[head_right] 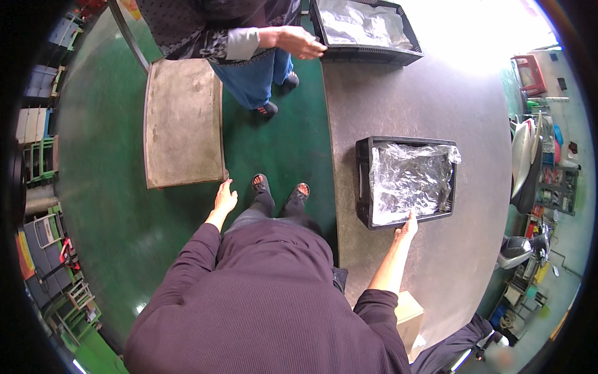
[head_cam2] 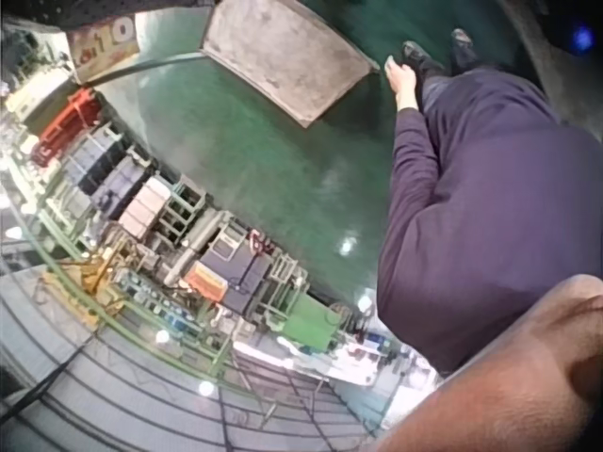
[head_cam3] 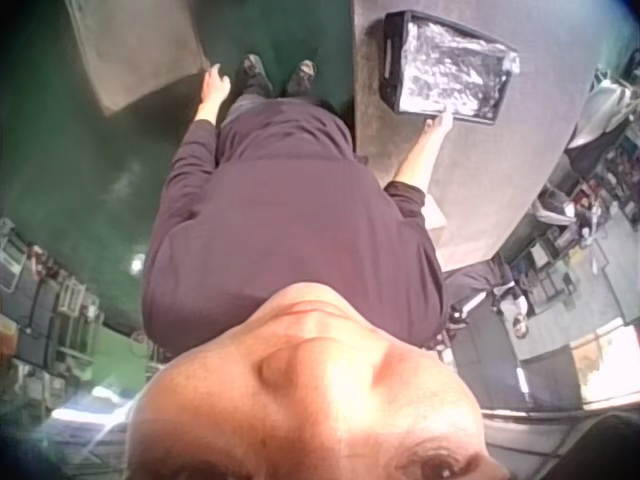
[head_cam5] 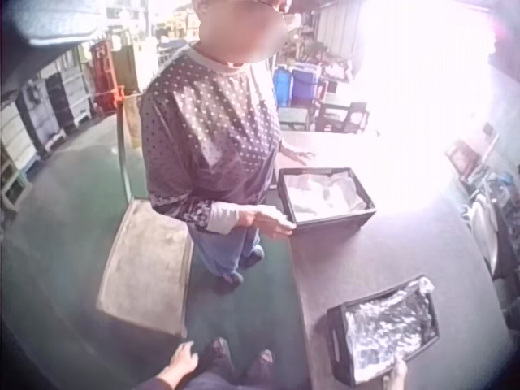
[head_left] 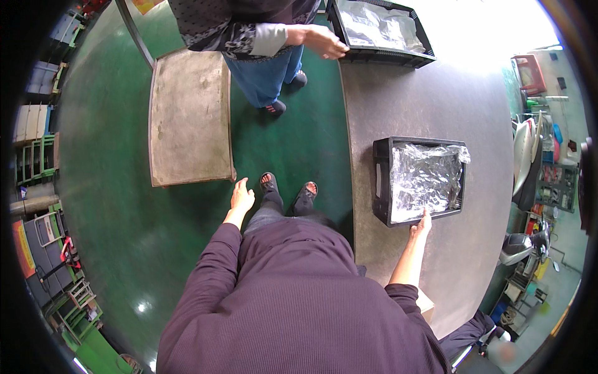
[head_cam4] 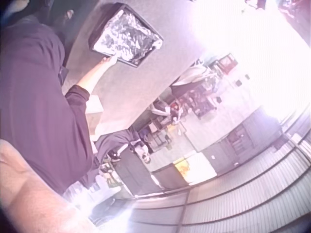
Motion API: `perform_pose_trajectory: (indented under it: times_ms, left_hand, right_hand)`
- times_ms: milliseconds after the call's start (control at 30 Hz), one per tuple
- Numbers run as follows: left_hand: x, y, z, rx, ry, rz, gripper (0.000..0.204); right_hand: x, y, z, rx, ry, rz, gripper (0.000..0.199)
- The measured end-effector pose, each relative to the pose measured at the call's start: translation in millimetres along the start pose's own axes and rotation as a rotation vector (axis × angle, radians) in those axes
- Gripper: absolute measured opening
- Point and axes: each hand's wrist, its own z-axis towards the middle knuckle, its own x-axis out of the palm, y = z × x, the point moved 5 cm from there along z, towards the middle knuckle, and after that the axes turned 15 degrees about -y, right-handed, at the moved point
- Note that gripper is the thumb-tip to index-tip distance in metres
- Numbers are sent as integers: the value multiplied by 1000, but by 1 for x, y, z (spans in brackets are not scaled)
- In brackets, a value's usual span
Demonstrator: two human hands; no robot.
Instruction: The person opens a clear plastic container with a red lid, places it on a table, and secures the lid. They then walk to a shelf, place the container on it, and later retrieve a black tray wrapped in plastic, placing it on the same shelf.
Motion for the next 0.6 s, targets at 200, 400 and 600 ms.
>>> perform_pose_trajectory:
  times_ms: [200, 400, 600]
  left_hand:
    - [5, 10, 6, 72, 5, 4, 51]
    - [-2, 40, -8, 9, 72, 108, 46]
    - [-4, 49, -21, -42, 7, 7, 40]
  right_hand:
    - [-2, 51, -60, -1003, -685, -544, 55]
    - [124, 54, -231, -1664, 309, -702, 50]
    - [162, 4, -234, -1445, 425, -843, 50]
